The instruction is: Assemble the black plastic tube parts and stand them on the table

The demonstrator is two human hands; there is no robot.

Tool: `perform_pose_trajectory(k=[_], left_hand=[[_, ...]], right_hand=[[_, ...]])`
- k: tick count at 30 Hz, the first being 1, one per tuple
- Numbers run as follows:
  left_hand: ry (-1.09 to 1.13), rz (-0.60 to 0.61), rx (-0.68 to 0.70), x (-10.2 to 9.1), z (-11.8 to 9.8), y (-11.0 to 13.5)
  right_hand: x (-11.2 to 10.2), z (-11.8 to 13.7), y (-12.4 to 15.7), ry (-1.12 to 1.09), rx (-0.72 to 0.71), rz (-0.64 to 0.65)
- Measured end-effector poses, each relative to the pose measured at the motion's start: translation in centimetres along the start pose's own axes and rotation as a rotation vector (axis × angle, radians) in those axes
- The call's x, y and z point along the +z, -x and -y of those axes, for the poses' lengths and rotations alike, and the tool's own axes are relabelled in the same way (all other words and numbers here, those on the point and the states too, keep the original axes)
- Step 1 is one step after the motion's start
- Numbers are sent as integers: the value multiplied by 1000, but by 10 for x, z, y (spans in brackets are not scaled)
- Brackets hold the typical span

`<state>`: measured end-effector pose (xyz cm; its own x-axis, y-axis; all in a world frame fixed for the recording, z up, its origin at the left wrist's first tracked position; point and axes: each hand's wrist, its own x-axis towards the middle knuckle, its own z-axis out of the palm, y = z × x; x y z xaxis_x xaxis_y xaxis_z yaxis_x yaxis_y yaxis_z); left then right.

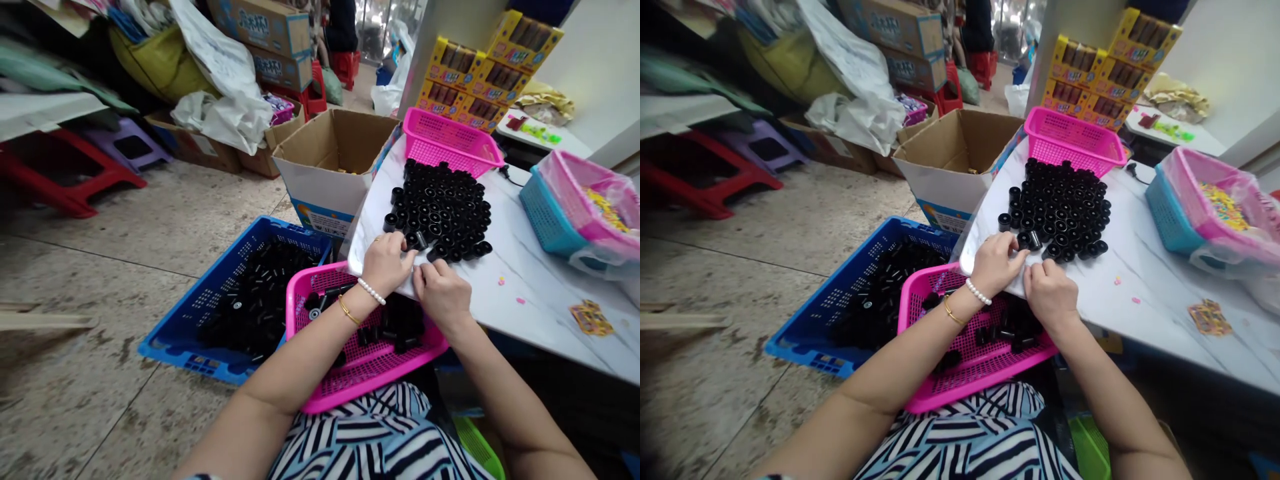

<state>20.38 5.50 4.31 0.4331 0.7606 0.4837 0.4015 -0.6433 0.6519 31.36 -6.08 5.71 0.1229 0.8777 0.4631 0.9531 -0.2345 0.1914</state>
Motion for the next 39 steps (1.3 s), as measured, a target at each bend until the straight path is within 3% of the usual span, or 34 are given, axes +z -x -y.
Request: perform_pose_trajectory(k=[5,12,19,27,39], left_hand=[[37,-51,-59,1,0,1],[43,43,-17,0,0,0],[18,32,-40,2,1,-2],[-32,57,-93,0,-2,-4],[-128,172,46,5,1,-7]], right_hand=[[-6,4,-19,-12,72,-2],[9,13,-27,-2,203,254],[17,14,-12,-63,257,150],[11,16,-4,-98,266,145],[4,9,-15,-223,263,218]])
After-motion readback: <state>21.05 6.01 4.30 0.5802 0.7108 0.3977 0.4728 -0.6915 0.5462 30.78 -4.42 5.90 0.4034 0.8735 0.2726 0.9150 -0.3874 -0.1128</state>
